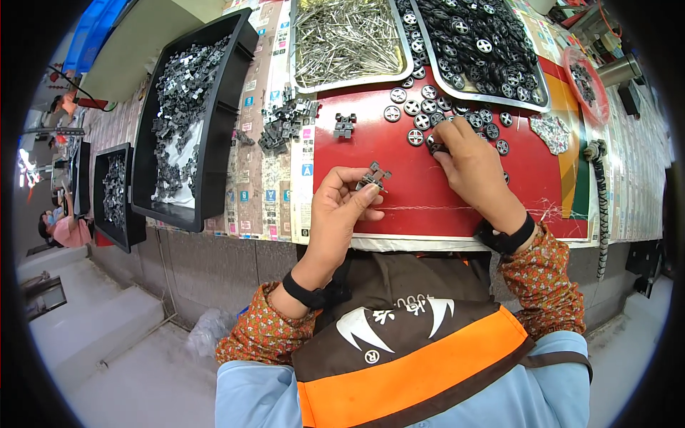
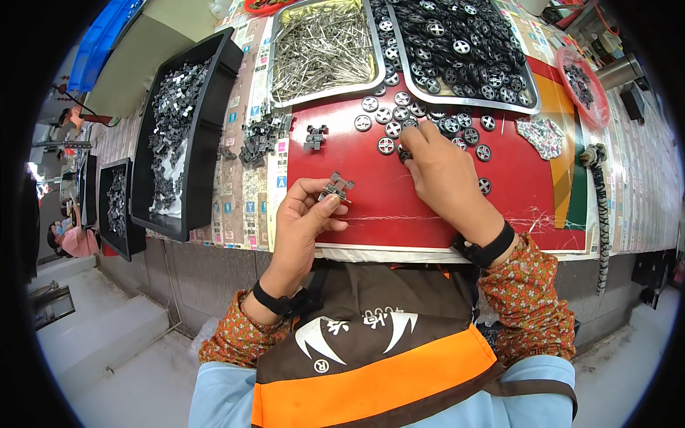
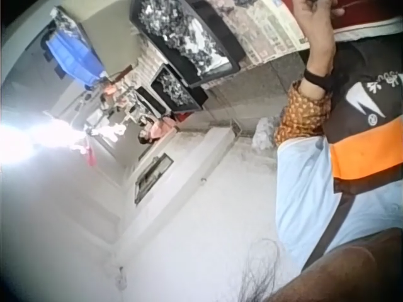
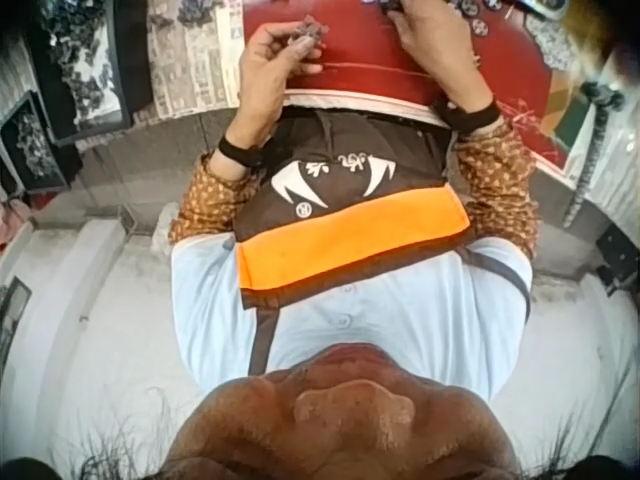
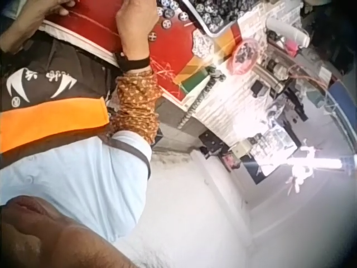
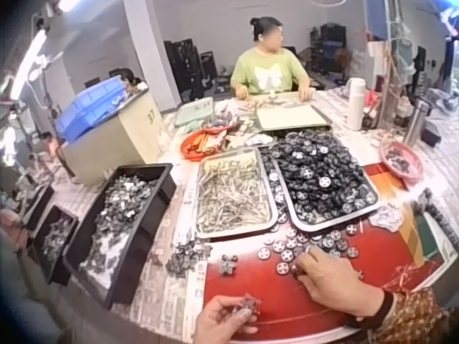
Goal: The person is assembling small electronic or mechanical components using a hammer and pins.
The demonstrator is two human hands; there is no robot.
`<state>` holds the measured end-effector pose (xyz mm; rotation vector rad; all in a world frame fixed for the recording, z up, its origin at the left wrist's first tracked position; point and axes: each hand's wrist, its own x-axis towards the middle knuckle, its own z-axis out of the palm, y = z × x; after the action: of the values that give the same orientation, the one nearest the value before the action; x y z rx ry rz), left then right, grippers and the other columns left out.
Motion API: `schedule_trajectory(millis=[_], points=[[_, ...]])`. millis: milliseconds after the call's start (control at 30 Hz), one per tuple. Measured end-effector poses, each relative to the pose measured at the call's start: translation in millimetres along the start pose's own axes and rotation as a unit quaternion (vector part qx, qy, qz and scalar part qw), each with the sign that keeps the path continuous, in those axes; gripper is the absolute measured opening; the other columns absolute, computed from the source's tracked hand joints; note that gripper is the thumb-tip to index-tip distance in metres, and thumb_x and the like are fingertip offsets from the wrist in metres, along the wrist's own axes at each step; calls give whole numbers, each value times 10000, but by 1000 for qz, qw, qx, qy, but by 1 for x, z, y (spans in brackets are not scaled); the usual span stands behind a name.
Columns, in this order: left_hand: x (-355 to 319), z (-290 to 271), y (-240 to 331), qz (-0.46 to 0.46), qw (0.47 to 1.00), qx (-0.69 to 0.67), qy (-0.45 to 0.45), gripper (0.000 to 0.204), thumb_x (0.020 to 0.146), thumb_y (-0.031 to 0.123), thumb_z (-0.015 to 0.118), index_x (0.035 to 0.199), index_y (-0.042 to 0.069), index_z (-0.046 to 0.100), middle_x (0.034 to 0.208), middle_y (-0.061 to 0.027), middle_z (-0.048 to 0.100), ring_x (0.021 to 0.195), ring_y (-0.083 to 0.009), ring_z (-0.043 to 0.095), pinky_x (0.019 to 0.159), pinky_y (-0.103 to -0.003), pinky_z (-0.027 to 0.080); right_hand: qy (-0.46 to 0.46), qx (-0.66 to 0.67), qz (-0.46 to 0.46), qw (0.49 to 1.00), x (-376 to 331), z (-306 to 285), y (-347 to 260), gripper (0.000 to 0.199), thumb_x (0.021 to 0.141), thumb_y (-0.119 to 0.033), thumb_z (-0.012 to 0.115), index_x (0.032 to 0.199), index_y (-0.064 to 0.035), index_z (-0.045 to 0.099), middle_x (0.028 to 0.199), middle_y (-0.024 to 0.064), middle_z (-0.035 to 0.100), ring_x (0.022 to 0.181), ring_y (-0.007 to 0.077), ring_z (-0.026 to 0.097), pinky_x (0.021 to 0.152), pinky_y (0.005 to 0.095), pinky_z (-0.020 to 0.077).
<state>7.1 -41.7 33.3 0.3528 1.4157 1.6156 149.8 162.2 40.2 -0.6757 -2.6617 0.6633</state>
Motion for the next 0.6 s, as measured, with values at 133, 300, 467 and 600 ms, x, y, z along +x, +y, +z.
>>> schedule_trajectory(millis=[133, 300, 467, 600], points=[[-1, -2, -4, -10, 1000, 1, 4, 191, 1004, 89, 662, 1179, 37, 604, 1079, -78, 685, 936, -141, 695, 744, -262, 617, -31, 26, 11, 999, 0, -2, 7, 182, 889, -36, 673, 1040, -74, 579, 980, 123, 572, 856, 386, 645, 697, 493, 501], [2, 1, -5, -9, 1000, 2, 4, 205, 997, 75, 666, 1185, 34, 597, 1079, -76, 684, 939, -145, 699, 746, -265, 618, -38, 78, -21, 996, -14, -3, -8, 136, 899, -40, 665, 1012, -74, 598, 954, 114, 569, 834, 362, 643, 688, 470, 506], [11, 8, -15, 37, 998, 48, -12, 227, 979, 51, 689, 1186, 28, 600, 1051, -64, 696, 905, -110, 690, 731, -247, 600, -64, 55, -38, 996, -32, 6, -22, 166, 886, -35, 682, 1038, -76, 633, 932, 113, 572, 832, 352, 645, 698, 466, 516], [17, 17, -17, 56, 989, 139, -3, 221, 959, 35, 711, 1159, 23, 617, 1031, -45, 712, 867, -66, 668, 691, -209, 550, -47, 123, 19, 991, -38, -3, -15, 141, 889, -55, 691, 1015, -63, 628, 938, 117, 581, 831, 363, 638, 699, 466, 507]])
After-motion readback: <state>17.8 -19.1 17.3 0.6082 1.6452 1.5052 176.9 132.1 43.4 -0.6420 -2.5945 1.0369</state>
